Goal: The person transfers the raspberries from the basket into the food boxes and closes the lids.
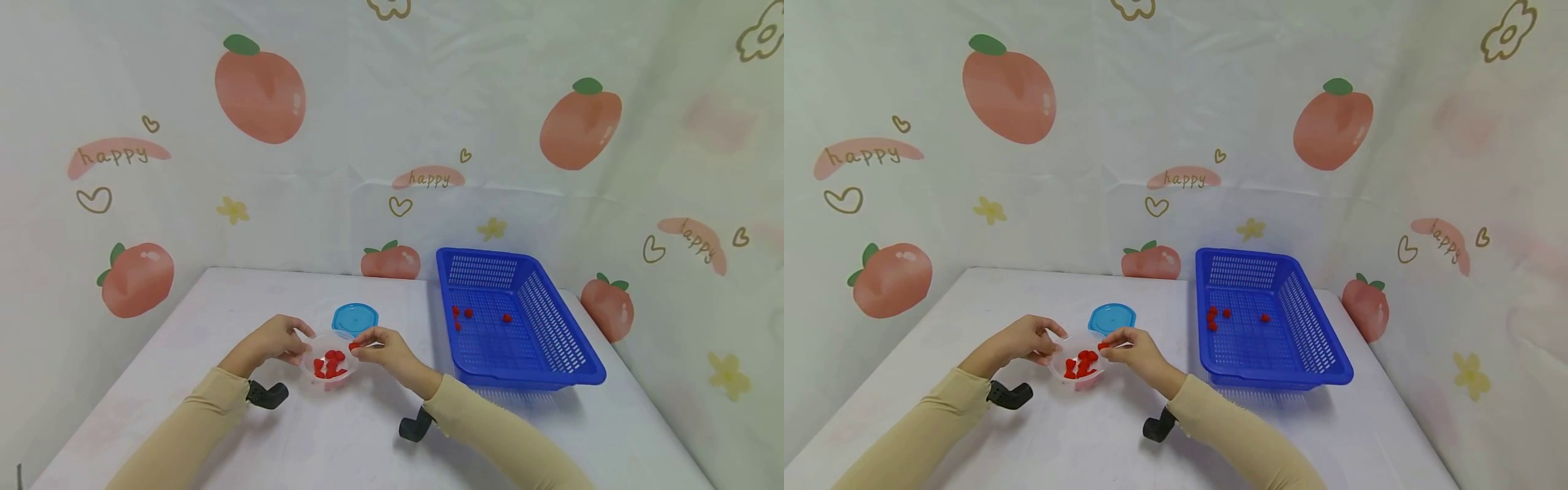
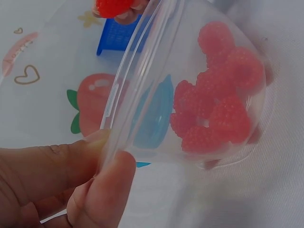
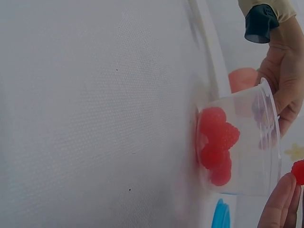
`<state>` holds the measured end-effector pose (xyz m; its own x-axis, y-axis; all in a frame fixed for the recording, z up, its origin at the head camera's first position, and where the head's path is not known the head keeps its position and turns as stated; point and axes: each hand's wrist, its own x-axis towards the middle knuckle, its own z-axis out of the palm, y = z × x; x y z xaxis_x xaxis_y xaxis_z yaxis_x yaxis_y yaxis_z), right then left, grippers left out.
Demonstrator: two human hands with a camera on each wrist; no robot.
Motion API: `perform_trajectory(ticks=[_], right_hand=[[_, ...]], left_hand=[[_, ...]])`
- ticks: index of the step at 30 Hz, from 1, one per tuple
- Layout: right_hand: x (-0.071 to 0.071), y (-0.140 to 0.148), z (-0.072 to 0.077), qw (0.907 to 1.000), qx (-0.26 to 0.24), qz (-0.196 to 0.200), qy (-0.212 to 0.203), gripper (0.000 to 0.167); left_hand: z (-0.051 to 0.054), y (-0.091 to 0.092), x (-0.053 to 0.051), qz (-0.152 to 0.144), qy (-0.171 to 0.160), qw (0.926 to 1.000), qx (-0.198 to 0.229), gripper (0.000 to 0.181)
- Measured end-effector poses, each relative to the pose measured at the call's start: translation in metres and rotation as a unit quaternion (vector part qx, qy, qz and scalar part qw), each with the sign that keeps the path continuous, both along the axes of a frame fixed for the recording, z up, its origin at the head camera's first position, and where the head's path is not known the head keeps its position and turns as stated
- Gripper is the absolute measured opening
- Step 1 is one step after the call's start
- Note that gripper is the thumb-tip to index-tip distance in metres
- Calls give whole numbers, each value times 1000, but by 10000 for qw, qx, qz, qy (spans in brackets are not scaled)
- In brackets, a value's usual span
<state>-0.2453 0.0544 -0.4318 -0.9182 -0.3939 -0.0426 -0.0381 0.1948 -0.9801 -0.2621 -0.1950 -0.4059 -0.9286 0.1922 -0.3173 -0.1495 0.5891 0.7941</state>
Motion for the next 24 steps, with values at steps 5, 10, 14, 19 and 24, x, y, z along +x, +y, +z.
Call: perform_trajectory(ticks=[5,10,14,19,24], right_hand=[[3,0,6,9999,105,27,11,23],[-2,0,-3,9999,112,31,4,25],[-3,0,-3,9999,97,23,23,30],[-2,0,-1,9999,98,27,14,32],[3,0,8,9999,140,55,-1,28]], left_hand=[[0,0,0,13,-8,10000,15,33],[0,0,0,20,-19,10000,31,33],[0,1,1,30,-23,10000,46,33],[0,1,1,62,-33,10000,24,33],[0,1,2,67,-15,10000,-14,34]])
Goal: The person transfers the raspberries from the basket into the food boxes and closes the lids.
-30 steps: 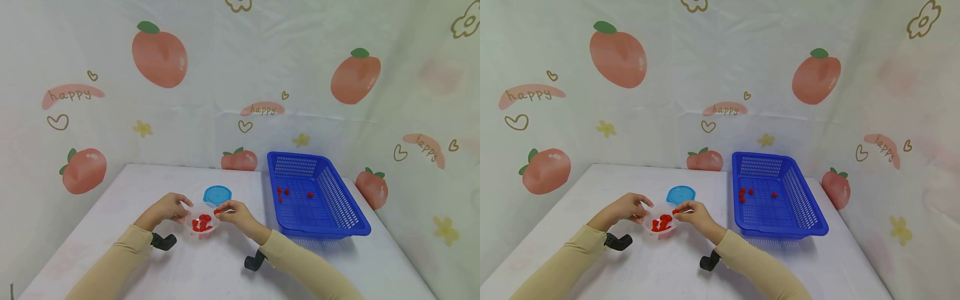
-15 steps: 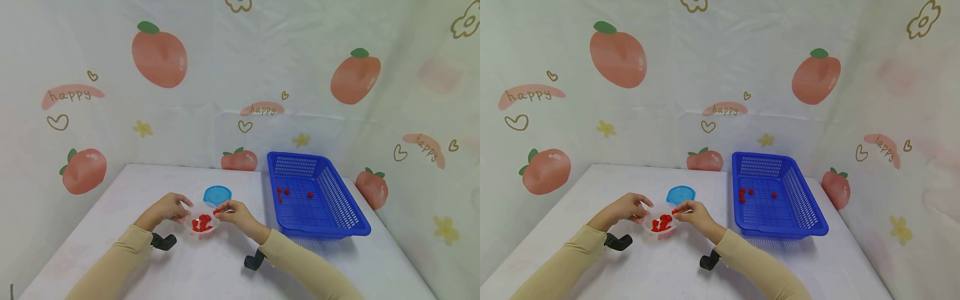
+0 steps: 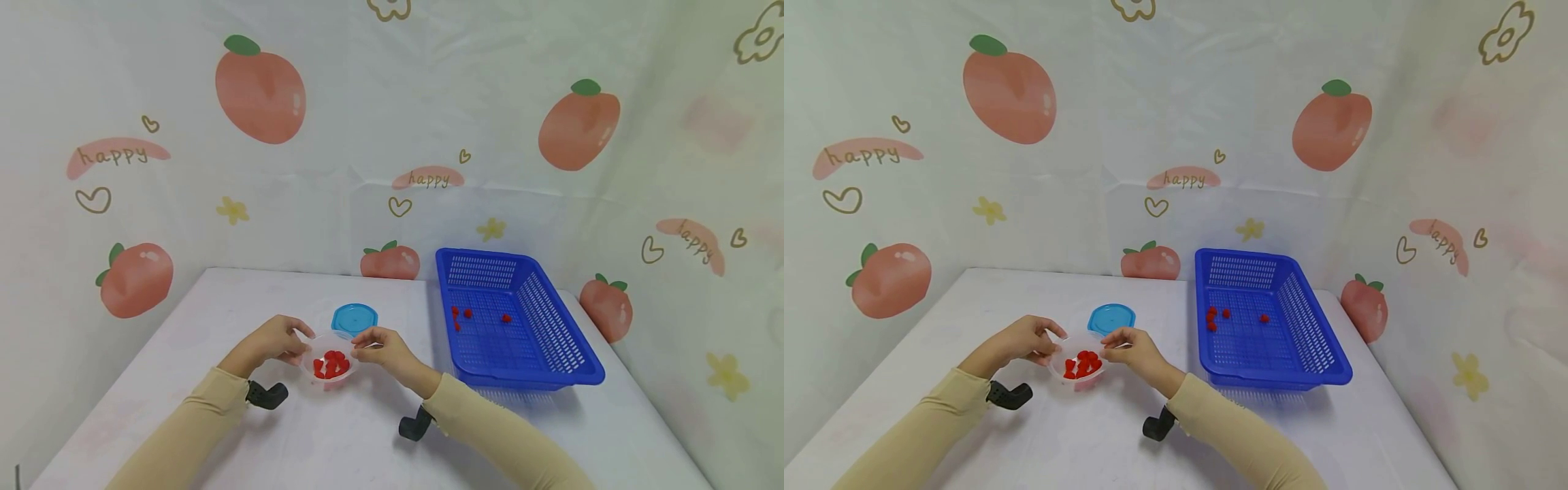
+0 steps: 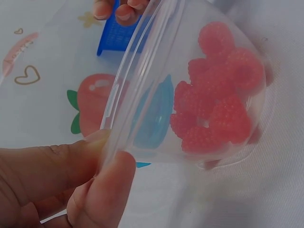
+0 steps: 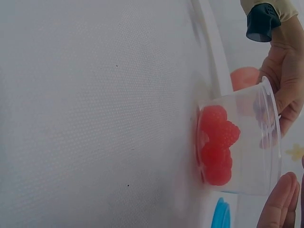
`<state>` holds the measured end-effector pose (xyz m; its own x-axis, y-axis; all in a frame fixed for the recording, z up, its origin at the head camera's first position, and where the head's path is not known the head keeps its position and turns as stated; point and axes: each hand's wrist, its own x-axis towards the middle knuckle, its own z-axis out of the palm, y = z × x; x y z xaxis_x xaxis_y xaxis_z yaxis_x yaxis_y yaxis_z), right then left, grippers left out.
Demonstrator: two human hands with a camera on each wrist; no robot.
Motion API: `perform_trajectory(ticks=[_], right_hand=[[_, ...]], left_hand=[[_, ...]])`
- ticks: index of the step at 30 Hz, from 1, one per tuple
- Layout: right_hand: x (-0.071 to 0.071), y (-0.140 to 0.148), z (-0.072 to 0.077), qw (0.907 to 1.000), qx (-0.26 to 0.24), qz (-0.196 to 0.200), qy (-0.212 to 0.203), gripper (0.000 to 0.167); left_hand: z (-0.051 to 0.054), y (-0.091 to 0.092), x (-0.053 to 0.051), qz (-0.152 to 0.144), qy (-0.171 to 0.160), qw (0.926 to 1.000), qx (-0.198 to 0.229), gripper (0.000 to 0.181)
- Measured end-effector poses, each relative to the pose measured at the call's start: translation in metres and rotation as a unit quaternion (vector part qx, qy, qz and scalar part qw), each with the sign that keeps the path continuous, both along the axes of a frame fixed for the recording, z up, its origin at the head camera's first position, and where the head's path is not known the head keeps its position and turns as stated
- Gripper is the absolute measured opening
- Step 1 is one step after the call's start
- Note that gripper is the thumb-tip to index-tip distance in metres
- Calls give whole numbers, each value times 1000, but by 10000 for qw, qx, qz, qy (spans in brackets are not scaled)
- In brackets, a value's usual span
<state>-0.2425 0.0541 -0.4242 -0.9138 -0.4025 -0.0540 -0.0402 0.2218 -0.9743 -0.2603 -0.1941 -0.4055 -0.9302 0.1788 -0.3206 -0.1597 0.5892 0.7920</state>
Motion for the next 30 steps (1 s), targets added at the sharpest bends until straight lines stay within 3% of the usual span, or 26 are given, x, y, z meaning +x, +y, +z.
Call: perform_trajectory(ticks=[5,12,18,24,30], right_hand=[[4,0,8,10000,38,13,1,24],[-5,2,-6,10000,51,53,-17,32],[-4,6,-5,9999,-59,159,1,34],[3,20,7,9994,-233,241,77,34],[12,42,36,9981,-551,247,152,30]], left_hand=[[0,0,0,-4,2,10000,2,34],[0,1,0,-2,14,10000,-32,34],[-1,0,-1,-33,13,10000,-32,33],[-2,-1,-3,-55,-12,10000,13,32],[-2,-1,-3,-56,-8,10000,-6,31]])
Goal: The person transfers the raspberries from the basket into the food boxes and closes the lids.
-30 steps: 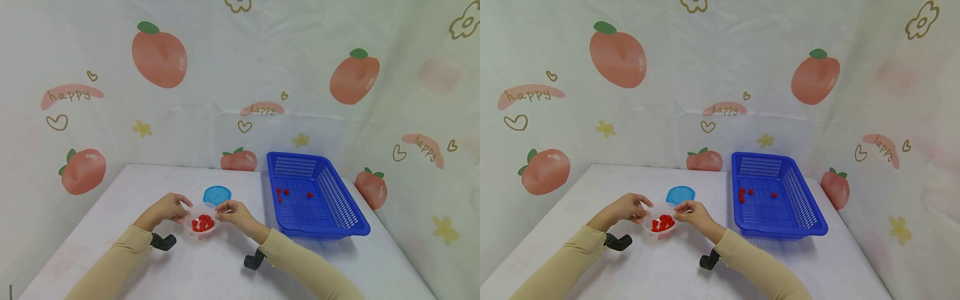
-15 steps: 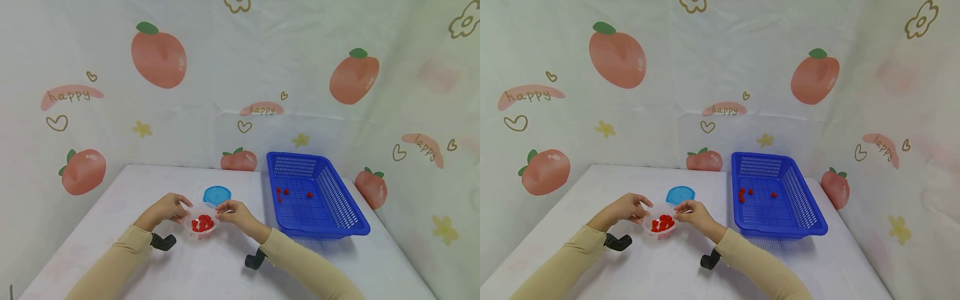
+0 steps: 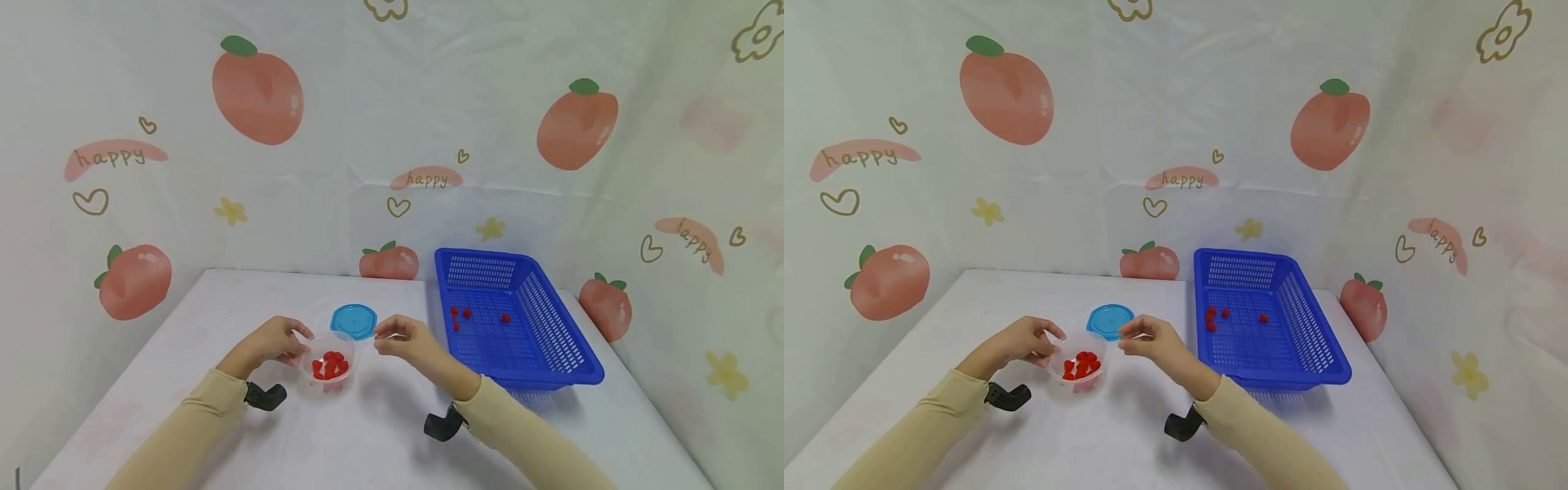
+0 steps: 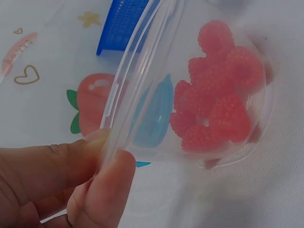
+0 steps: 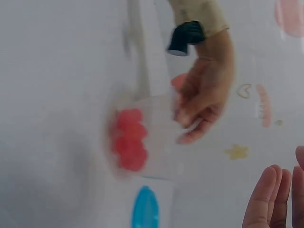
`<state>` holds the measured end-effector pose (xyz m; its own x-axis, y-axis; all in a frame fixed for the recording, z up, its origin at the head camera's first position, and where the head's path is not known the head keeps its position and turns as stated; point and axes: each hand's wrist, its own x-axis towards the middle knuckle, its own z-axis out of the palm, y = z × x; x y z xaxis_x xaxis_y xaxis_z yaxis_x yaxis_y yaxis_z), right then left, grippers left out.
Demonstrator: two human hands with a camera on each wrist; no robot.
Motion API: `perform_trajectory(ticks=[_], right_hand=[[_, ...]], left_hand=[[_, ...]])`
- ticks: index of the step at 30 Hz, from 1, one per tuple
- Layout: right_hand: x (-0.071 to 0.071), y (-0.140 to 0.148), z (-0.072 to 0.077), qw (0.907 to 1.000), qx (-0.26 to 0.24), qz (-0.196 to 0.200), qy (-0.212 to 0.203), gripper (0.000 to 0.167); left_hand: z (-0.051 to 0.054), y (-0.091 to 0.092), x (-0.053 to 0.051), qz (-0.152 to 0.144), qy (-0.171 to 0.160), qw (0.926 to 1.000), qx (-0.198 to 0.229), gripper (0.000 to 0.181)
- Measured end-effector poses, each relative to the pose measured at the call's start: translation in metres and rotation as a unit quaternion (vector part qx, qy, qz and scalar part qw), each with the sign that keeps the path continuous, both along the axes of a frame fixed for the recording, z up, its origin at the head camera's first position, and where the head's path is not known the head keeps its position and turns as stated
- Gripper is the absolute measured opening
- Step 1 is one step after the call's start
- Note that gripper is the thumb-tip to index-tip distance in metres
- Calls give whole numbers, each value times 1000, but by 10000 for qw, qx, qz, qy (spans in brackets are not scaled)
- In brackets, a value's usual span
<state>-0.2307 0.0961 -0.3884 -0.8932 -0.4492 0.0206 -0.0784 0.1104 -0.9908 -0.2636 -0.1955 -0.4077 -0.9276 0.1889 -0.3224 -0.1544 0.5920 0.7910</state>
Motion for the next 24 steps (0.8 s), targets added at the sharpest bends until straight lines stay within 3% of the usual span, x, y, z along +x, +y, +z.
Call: perform_trajectory(ticks=[6,10,13,19,24], right_hand=[[2,33,37,9982,-503,-218,224,16],[-6,59,59,9928,-965,-608,369,16],[-18,79,69,9888,-1039,-977,451,16],[-46,108,75,9854,-913,-1402,322,10],[-71,121,63,9859,-397,-1598,296,14]], left_hand=[[1,0,1,-12,54,10000,54,31],[1,0,2,-19,73,9999,100,31],[1,1,2,-28,61,9999,102,31],[2,1,3,-30,64,10000,44,32],[2,1,3,27,47,10000,-47,33]])
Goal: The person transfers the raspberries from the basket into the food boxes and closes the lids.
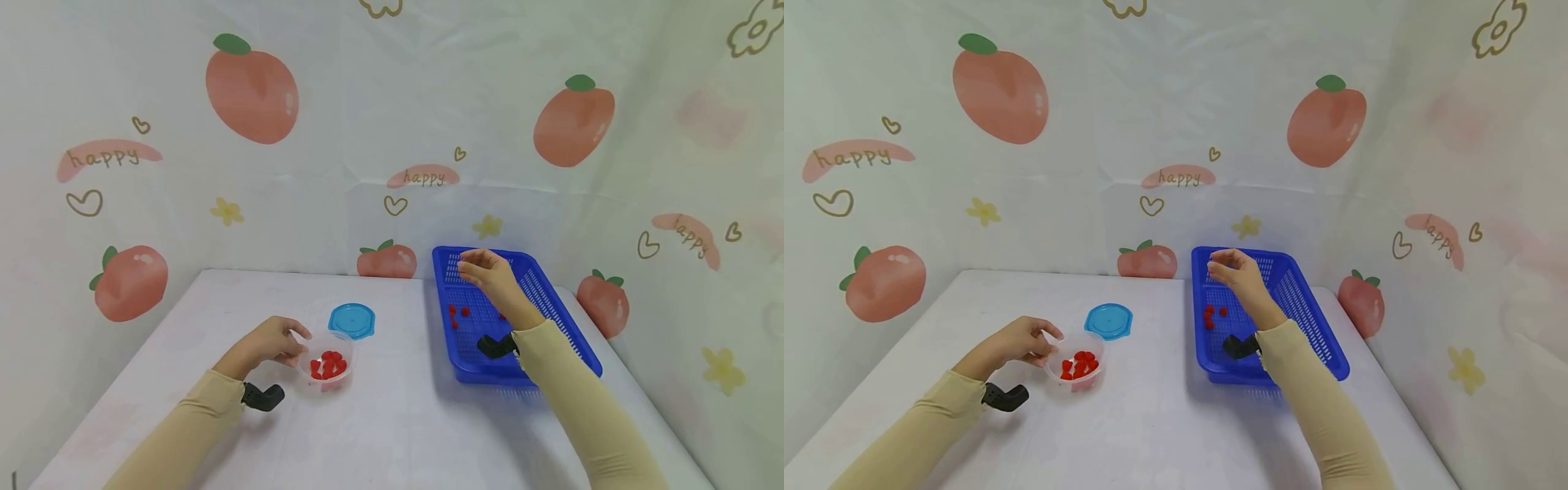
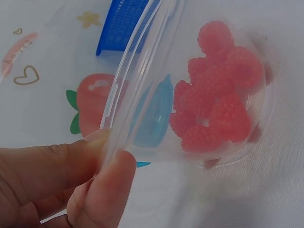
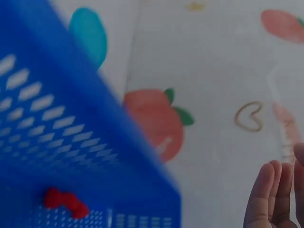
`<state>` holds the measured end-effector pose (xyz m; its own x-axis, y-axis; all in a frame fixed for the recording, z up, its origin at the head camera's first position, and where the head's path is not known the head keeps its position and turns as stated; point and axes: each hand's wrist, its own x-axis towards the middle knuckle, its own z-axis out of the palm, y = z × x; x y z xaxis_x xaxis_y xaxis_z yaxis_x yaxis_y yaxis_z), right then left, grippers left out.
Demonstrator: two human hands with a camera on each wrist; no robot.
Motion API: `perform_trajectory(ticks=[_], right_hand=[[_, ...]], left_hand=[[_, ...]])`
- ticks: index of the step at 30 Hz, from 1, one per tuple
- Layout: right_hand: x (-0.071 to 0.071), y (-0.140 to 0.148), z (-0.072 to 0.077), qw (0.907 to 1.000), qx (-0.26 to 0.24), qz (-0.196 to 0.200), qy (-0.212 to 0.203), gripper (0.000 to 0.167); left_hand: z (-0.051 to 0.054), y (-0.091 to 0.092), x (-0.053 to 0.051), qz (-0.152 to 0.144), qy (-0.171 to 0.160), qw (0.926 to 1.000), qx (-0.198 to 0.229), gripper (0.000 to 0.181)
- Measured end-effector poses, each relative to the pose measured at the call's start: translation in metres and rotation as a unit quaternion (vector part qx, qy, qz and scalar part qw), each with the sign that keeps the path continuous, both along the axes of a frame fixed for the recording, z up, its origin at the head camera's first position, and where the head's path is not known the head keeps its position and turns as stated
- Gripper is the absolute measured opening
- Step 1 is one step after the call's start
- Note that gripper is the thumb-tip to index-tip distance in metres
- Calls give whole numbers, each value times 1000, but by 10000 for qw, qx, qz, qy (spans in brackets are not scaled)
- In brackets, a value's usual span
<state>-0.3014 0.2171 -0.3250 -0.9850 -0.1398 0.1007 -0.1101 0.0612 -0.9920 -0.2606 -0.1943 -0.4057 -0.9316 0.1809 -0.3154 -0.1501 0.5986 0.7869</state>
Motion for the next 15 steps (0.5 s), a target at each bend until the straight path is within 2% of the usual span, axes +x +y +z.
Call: perform_trajectory(ticks=[3,7,11,15], right_hand=[[-14,4,-11,9973,708,34,-197,24],[-29,8,-29,9854,1563,235,-634,38],[-37,13,-46,9737,2076,272,-899,38],[-40,17,-58,9621,2533,324,-960,31]], left_hand=[[-1,0,0,18,6,10000,-7,33],[-1,-1,0,31,15,10000,15,31],[0,-1,0,11,28,10000,41,30],[0,-1,0,-3,40,10000,33,30]])
